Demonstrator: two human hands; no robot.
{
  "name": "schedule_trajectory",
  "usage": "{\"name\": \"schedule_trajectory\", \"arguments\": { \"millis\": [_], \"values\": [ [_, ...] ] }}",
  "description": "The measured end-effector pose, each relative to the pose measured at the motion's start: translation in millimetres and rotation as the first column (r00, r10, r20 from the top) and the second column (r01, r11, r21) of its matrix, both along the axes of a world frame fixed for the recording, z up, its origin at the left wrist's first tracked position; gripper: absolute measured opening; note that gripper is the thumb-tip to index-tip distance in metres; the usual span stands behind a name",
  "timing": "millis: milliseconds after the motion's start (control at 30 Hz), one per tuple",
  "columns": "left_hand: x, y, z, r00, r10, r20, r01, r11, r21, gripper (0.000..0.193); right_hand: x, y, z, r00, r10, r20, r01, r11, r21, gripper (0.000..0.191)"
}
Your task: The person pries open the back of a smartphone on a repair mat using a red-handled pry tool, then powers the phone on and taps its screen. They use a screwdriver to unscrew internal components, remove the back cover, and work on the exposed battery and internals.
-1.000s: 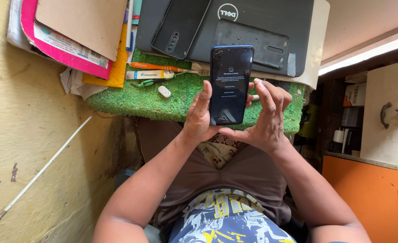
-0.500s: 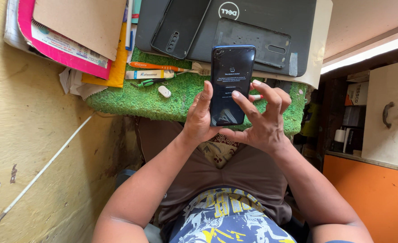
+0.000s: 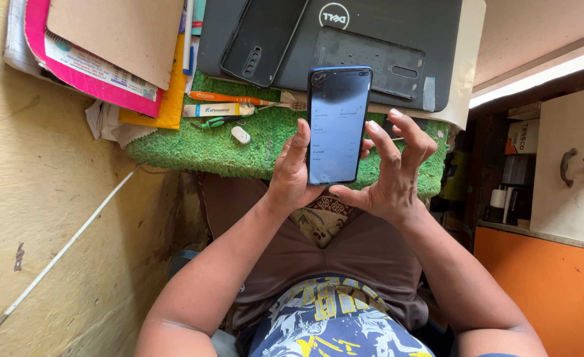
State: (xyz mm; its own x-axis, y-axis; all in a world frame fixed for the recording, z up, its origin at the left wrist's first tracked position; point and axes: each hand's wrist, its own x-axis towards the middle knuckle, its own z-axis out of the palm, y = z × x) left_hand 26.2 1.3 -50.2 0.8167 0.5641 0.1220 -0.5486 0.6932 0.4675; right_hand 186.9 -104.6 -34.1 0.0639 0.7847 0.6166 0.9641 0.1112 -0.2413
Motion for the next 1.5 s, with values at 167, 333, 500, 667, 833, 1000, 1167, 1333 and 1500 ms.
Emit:
{"name": "schedule_trajectory", "arguments": {
  "millis": [167,333,500,667,833,1000,1167,1333,1500],
  "values": [
    [0,1,0,1.000,-0.007,0.003,0.007,1.000,-0.005,0.078,1,1,-1,0.999,0.031,0.019,-0.031,0.999,0.008,0.101],
    [1,0,0,1.000,-0.006,0.002,0.006,1.000,-0.012,0.077,0,1,1,1.000,0.023,-0.008,-0.023,1.000,-0.019,0.102],
    [0,0,1,1.000,-0.008,0.012,0.008,1.000,-0.012,0.078,-1,0,3,1.000,0.018,-0.024,-0.019,0.999,-0.031,0.102],
    [1,-1,1,1.000,-0.015,0.016,0.015,1.000,-0.007,0.079,-1,1,4,1.000,0.006,-0.006,-0.006,0.999,-0.034,0.105],
    [1,0,1,1.000,-0.014,0.014,0.015,1.000,-0.016,0.079,-1,3,5,0.999,0.050,-0.011,-0.051,0.998,-0.023,0.105],
    [1,-1,2,1.000,-0.012,0.011,0.012,1.000,-0.001,0.079,0,3,6,0.999,0.027,0.028,-0.026,0.999,-0.028,0.106],
    [2,0,6,1.000,-0.016,0.021,0.015,1.000,0.012,0.080,-1,4,7,0.998,0.032,-0.055,-0.034,0.999,-0.036,0.105],
    [1,0,11,0.999,-0.035,0.033,0.035,0.999,0.009,0.080,2,5,13,0.994,0.020,-0.108,-0.026,0.998,-0.060,0.107],
    [0,1,11,0.998,-0.043,0.036,0.044,0.999,-0.002,0.080,3,6,17,0.997,-0.006,-0.077,0.001,0.998,-0.062,0.111]
  ]
}}
